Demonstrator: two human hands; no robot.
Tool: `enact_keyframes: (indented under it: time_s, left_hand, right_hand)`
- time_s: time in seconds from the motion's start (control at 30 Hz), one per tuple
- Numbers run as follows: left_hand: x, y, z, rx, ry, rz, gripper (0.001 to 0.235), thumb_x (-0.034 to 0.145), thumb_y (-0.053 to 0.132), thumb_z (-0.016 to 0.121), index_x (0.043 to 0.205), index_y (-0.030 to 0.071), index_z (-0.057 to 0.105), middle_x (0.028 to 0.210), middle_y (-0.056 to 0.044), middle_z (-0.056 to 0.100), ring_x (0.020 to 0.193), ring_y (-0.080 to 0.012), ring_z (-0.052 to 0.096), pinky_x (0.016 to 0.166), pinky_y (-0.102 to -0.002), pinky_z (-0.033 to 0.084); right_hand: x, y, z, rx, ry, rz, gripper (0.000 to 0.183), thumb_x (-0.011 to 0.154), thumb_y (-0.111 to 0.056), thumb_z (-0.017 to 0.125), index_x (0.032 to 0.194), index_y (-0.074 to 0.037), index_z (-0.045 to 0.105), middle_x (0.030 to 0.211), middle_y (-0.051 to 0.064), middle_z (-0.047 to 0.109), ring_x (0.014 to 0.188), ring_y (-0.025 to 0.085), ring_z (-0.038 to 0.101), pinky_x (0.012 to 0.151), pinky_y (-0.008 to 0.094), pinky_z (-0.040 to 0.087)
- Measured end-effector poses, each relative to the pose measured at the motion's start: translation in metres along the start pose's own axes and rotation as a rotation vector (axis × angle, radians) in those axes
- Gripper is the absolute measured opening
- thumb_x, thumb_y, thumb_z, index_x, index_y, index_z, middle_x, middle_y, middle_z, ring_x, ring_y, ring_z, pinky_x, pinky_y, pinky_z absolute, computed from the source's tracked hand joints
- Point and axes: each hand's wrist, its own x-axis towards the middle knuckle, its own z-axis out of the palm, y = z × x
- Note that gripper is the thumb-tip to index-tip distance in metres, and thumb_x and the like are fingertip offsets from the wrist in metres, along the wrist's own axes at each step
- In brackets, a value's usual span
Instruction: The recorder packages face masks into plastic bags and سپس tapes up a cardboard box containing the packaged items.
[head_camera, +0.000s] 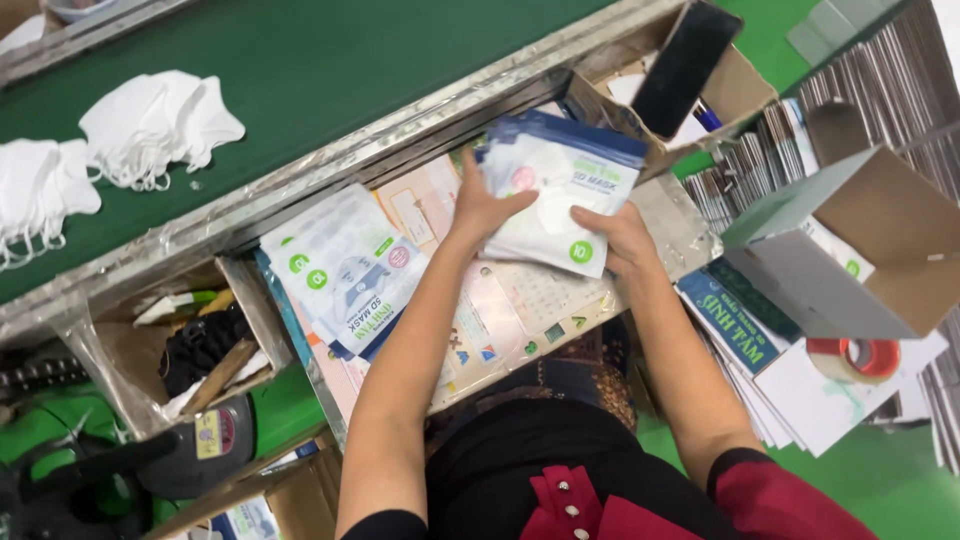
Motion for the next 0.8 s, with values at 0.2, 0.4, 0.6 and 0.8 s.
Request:
enact_keyframes:
  time_s: [0.2, 0.4, 0.6, 0.8]
  left_hand:
    - [-0.094, 0.021, -0.018, 0.001, -0.017, 0.242, 0.138, 0.071, 0.018, 0.097, 0.163, 0.005, -0.004, 0.157, -0.034, 0.032, 0.146, -0.0444, 0.039, 0.119, -0.05, 0.037]
    - [-0.152, 0.008, -0.004, -0.114, -0.121, 0.318, 0.144, 0.069, 0.032, 0.095, 0.16, -0.001, -0.011, 0.148, -0.022, 0.047, 0.137, -0.0359, 0.053, 0.124, -0.046, 0.035]
    - [-0.165, 0.073, -0.002, 0.109, -0.021, 0.383, 0.112, 0.067, 0.029, 0.093, 0.156, 0.019, 0.025, 0.134, -0.007, 0.061, 0.129, -0.027, 0.061, 0.125, -0.045, 0.036]
    - [-0.178, 0.063, -0.017, 0.101, -0.058, 0.522, 0.109, 0.072, 0.021, 0.088, 0.153, -0.008, 0.021, 0.15, -0.029, 0.038, 0.139, -0.041, 0.039, 0.119, -0.049, 0.03]
  right_hand:
    - [-0.048, -0.007, -0.02, -0.208, -0.164, -0.068, 0.062, 0.069, 0.002, 0.084, 0.127, 0.004, 0.061, 0.117, 0.019, 0.071, 0.101, 0.03, 0.074, 0.09, 0.045, 0.062]
    - [-0.089, -0.019, 0.015, -0.929, -0.25, -0.476, 0.077, 0.064, -0.009, 0.089, 0.132, 0.001, 0.054, 0.127, 0.014, 0.06, 0.12, 0.028, 0.059, 0.106, 0.042, 0.049]
    - [-0.125, -0.038, -0.02, -1.047, -0.236, -0.748, 0.058, 0.071, -0.025, 0.092, 0.119, -0.004, 0.065, 0.123, 0.013, 0.063, 0.115, 0.029, 0.06, 0.108, 0.047, 0.043]
    - [-0.165, -0.143, -0.257, -1.194, 0.163, -0.28, 0.059, 0.066, -0.03, 0.09, 0.112, -0.003, 0.065, 0.101, 0.013, 0.065, 0.091, 0.028, 0.068, 0.083, 0.04, 0.055]
